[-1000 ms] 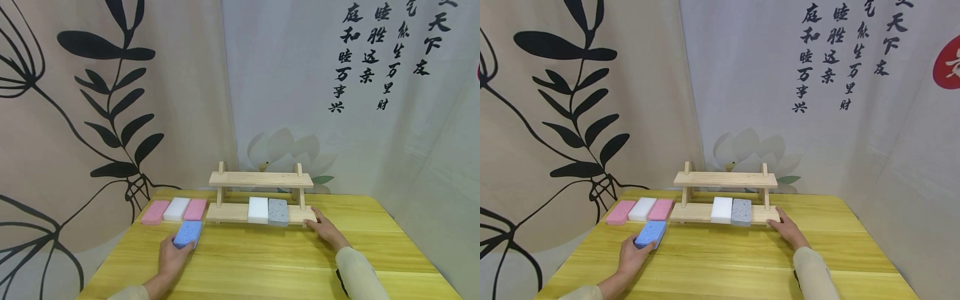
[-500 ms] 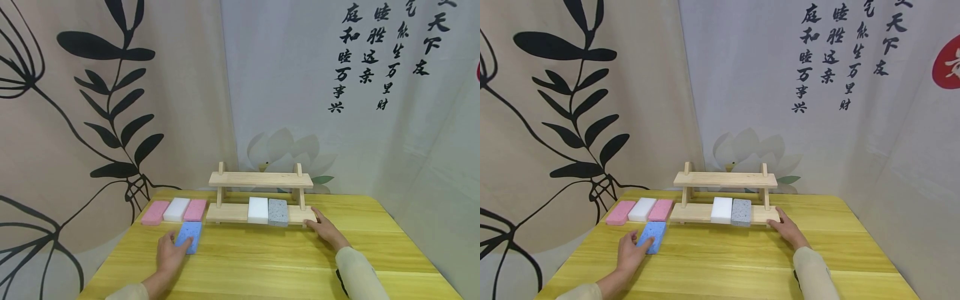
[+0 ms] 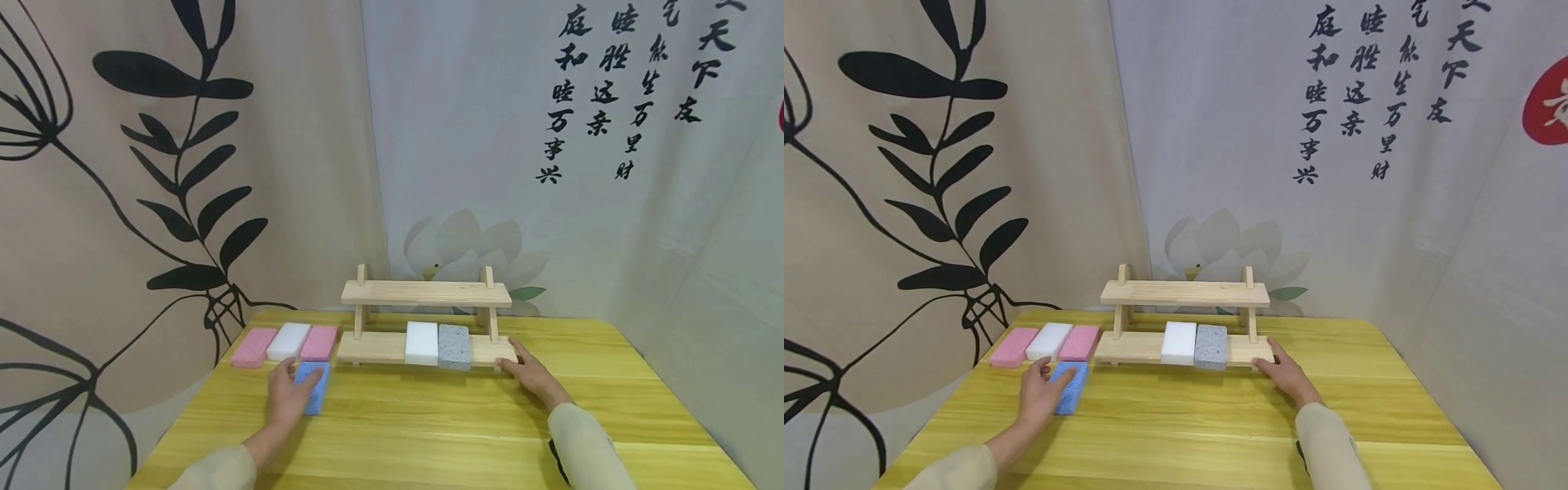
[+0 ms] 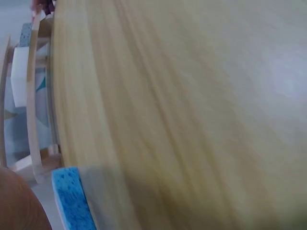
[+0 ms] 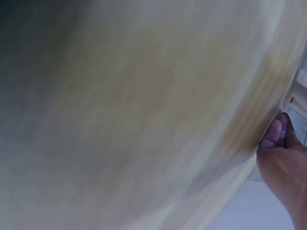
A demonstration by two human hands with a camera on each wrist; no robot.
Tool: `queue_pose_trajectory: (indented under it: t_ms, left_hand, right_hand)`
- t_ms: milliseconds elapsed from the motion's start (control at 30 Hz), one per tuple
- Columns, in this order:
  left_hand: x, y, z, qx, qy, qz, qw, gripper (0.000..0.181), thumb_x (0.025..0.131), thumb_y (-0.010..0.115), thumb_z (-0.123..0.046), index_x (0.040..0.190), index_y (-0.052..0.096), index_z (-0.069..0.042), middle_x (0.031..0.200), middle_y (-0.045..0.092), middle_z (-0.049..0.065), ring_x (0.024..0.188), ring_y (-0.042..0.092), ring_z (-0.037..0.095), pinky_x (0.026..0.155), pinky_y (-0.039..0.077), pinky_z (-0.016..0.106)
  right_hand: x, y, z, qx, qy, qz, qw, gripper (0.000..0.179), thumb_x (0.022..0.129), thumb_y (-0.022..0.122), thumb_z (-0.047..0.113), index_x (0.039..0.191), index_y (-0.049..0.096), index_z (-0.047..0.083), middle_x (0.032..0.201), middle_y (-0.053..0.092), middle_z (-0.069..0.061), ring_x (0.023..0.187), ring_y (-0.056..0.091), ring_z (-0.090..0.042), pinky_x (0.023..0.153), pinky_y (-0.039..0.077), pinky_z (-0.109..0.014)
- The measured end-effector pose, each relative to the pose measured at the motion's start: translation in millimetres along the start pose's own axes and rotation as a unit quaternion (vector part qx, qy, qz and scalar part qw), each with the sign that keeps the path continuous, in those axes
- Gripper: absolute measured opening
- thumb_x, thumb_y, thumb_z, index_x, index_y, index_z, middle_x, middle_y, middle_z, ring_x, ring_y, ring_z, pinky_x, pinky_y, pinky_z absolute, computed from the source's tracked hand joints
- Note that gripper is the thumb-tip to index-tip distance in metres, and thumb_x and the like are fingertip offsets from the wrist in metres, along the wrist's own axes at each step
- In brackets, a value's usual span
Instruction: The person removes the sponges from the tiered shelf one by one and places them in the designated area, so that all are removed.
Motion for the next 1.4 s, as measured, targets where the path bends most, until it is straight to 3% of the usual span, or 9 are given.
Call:
queue_pose_trajectory:
  t_ms: [300, 567, 667, 833, 1400]
  left_hand:
    - [5.0, 19.0, -18.8, -0.026, 0.004, 0.008, 0.9996, 0.074, 0.09, 0.072, -0.024, 0.144, 0.034, 0.008, 0.136, 0.038, 0.028, 0.123, 0.039, 0.042, 0.103, 0.037, 0.054]
    - [8.5, 42.7, -34.5, -0.061, 0.003, 0.017, 0.998, 0.077, 0.088, 0.074, -0.032, 0.145, 0.036, 0.003, 0.136, 0.04, 0.02, 0.125, 0.04, 0.038, 0.1, 0.041, 0.049]
    - [10.0, 51.0, -42.9, -0.057, 0.011, 0.008, 0.9983, 0.074, 0.088, 0.075, -0.03, 0.142, 0.04, 0.005, 0.134, 0.043, 0.023, 0.122, 0.042, 0.04, 0.099, 0.04, 0.05]
    - [8.8, 65.2, -58.8, -0.063, 0.024, -0.011, 0.9977, 0.067, 0.087, 0.076, -0.025, 0.136, 0.045, 0.008, 0.129, 0.046, 0.025, 0.12, 0.044, 0.042, 0.099, 0.04, 0.052]
    - [-0.5, 112.8, -93.1, -0.107, 0.02, -0.002, 0.9941, 0.069, 0.083, 0.079, -0.03, 0.137, 0.047, -0.002, 0.126, 0.047, 0.012, 0.118, 0.044, 0.033, 0.094, 0.043, 0.046]
  right_hand:
    - [1.2, 2, 4, 0.015, -0.005, 0.005, 0.9999, 0.087, 0.098, 0.055, 0.049, 0.16, 0.006, 0.011, 0.156, 0.015, -0.036, 0.142, 0.018, -0.052, 0.111, 0.021, -0.064]
    - [1.5, 1, 5, 0.016, -0.009, 0.006, 0.9998, 0.088, 0.098, 0.055, 0.047, 0.159, 0.005, 0.01, 0.156, 0.014, -0.035, 0.143, 0.016, -0.052, 0.112, 0.018, -0.064]
    - [1.3, 1, 4, 0.014, -0.009, 0.006, 0.9998, 0.088, 0.098, 0.055, 0.049, 0.159, 0.006, 0.009, 0.156, 0.014, -0.036, 0.142, 0.017, -0.052, 0.112, 0.02, -0.064]
    - [1.7, 0, 2, 0.015, -0.006, 0.007, 0.9999, 0.087, 0.098, 0.056, 0.048, 0.16, 0.007, 0.01, 0.157, 0.014, -0.035, 0.143, 0.016, -0.052, 0.112, 0.02, -0.064]
    - [2.2, -1, -1, -0.007, -0.007, 0.0, 1.0, 0.086, 0.099, 0.054, 0.05, 0.159, 0.007, 0.009, 0.157, 0.013, -0.035, 0.142, 0.014, -0.053, 0.112, 0.016, -0.066]
Point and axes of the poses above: each hand's wrist, its own x-axis towards the middle knuckle, its own y-axis out of the palm, z = x × y, the point moved 9 cm from there along x, towards the middle knuckle
